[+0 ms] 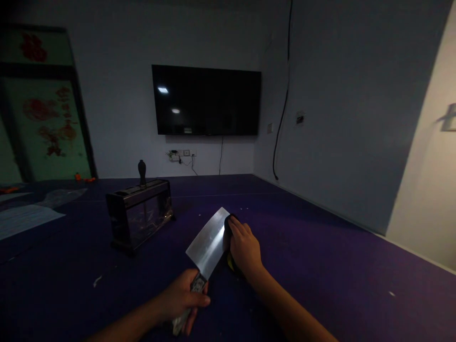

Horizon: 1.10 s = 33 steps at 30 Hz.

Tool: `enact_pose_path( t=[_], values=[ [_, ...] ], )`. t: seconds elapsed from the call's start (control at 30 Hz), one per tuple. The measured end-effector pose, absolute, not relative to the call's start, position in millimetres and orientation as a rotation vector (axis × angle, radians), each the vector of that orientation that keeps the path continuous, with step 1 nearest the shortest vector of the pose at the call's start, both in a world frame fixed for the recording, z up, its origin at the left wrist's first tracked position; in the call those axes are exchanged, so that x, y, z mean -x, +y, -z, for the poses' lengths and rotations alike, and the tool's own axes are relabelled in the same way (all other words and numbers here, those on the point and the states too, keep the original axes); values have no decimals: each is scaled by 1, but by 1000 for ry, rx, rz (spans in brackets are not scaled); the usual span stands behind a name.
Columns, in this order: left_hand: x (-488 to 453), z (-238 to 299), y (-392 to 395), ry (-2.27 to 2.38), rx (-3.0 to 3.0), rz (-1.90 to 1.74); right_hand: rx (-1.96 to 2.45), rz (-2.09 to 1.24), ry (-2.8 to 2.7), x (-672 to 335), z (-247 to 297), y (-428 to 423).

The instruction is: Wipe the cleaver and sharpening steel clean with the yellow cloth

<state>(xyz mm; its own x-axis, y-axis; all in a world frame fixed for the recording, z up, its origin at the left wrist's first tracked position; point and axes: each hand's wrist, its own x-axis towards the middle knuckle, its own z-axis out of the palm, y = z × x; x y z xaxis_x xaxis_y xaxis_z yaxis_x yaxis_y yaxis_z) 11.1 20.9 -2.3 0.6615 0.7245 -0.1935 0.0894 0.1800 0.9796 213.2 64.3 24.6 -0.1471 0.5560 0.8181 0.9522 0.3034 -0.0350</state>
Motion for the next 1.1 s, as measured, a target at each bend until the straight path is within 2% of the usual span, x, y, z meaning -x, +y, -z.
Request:
enact_pose_path(
  t=[0.63, 1.1],
  values=[
    [-13, 5, 20, 774, -1306, -579, 1310, 636, -1745, -215, -21, 66],
    [-11, 4, 24, 804, -1367, -435, 1378, 688, -1788, -211, -21, 63]
  ],
)
